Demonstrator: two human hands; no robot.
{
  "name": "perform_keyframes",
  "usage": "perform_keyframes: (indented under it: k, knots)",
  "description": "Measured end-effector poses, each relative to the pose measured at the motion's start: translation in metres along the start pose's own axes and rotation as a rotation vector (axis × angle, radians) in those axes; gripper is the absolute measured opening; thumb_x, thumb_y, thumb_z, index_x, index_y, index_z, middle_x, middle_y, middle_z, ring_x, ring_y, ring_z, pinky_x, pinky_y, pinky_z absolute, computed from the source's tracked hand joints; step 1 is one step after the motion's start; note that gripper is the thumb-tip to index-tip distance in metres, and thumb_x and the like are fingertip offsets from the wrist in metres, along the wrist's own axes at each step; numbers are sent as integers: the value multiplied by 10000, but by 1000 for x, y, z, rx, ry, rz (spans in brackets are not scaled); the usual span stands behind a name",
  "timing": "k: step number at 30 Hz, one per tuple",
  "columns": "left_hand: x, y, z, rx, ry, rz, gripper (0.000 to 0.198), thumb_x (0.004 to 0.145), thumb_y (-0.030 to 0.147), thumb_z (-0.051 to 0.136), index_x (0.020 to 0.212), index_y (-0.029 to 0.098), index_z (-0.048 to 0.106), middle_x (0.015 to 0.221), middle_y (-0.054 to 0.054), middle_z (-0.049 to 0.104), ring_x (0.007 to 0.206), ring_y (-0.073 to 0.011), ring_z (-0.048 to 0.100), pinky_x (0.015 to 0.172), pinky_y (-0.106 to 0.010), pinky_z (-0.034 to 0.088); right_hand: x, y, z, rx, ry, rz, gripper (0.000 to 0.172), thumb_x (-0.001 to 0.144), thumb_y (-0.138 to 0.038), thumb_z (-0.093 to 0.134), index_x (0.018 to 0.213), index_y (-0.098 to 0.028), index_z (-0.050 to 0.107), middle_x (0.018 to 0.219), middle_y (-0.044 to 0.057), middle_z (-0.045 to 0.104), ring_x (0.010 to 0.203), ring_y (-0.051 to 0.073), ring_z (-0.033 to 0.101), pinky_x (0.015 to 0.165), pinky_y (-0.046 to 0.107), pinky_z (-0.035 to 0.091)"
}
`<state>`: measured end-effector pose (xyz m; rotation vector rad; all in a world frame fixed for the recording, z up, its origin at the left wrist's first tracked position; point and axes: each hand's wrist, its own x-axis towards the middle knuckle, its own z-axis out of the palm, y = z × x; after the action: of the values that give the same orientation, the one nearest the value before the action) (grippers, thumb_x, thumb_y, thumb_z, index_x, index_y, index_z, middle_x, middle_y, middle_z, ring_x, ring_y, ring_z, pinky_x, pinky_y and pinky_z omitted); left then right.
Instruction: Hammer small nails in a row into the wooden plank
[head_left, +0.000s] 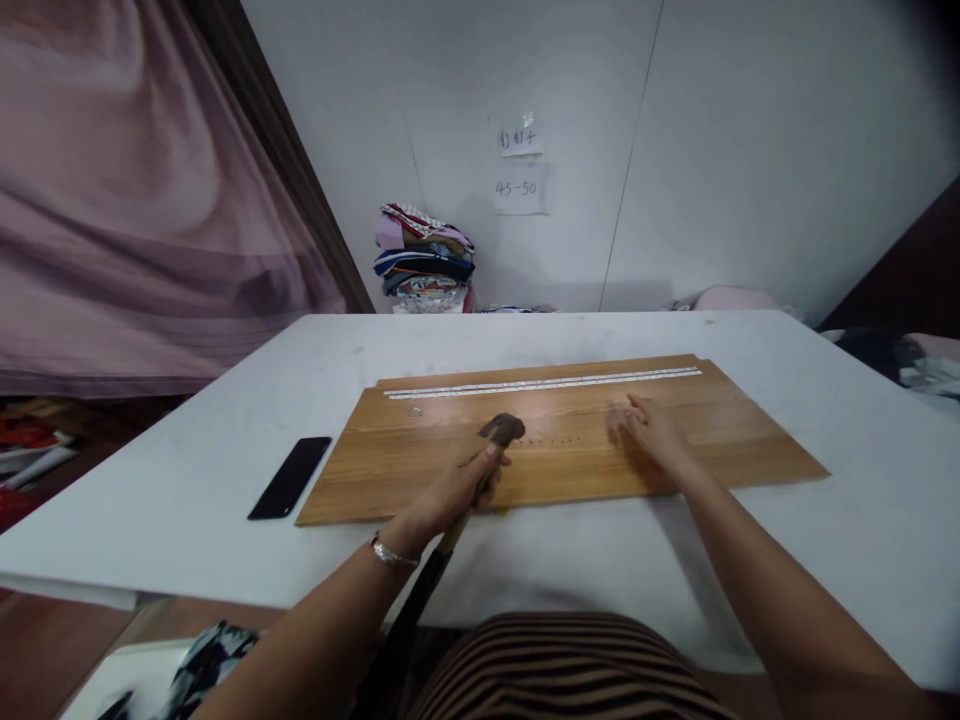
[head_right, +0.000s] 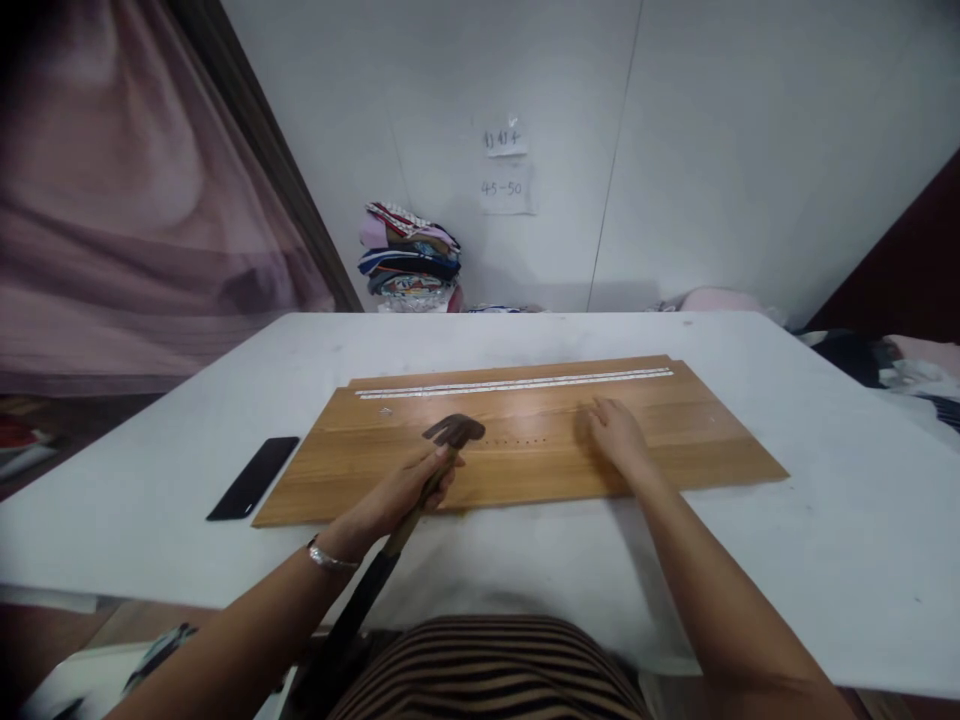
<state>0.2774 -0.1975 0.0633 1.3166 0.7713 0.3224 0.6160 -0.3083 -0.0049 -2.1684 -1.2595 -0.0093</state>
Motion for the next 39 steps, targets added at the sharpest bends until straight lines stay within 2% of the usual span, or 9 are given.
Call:
perform_keyframes:
  k: [4,8,12,20,27,34,39]
  knots:
    - [7,-1,13,-56,-71,-74,607,834,716,527,987,131,579,664,46,494,449,-40,399,431,-199,293,-2,20,19,-117,11,-7,334,902,-228,450,1071,-139,724,1090,177,705,1021,291,637,917,412,482]
    - [18,7,16,-70,-31,-170,554,869,672,508,1058,153,550,652,55,492,422,-45,395,399,-186,275,-8,27,30,-119,61,-114,292,900,-242,466,1007,-171,729,1085,150,695,1005,278,628,907,399,484]
    - [25,7,15,-25,14,-230,518,905,632,474,1070,147,554,654,53,492,420,-44,400,389,-178,270,-6,36,34,-41,110,-127,299,903,-260,460,998,-186,734,1084,136,701,1007,272,631,916,402,494]
    - [37,2,17,18,-23,-229,510,921,618,468,1102,157,588,696,40,515,443,-44,412,409,-189,309,-6,40,37,45,157,-115,327,889,-296,472,1027,-178,743,1098,140,710,1025,282,634,937,436,499]
    - [41,2,22,59,39,-267,458,965,554,407,1081,148,585,680,42,504,448,-50,408,426,-193,313,-6,41,37,40,153,-110,338,894,-308,474,1019,-163,752,1094,147,715,1024,291,633,946,454,499]
    - [42,-4,14,76,38,-222,524,911,632,454,1100,165,598,687,39,525,454,-57,415,419,-194,309,-5,42,37,69,134,-93,325,882,-295,482,1025,-191,754,1092,135,711,1032,281,633,950,454,499]
    - [44,-4,15,94,34,-206,544,894,655,462,1082,162,592,683,42,518,454,-55,406,415,-190,292,-6,42,37,69,143,-93,337,885,-307,479,1025,-175,756,1094,144,710,1030,286,629,959,457,496]
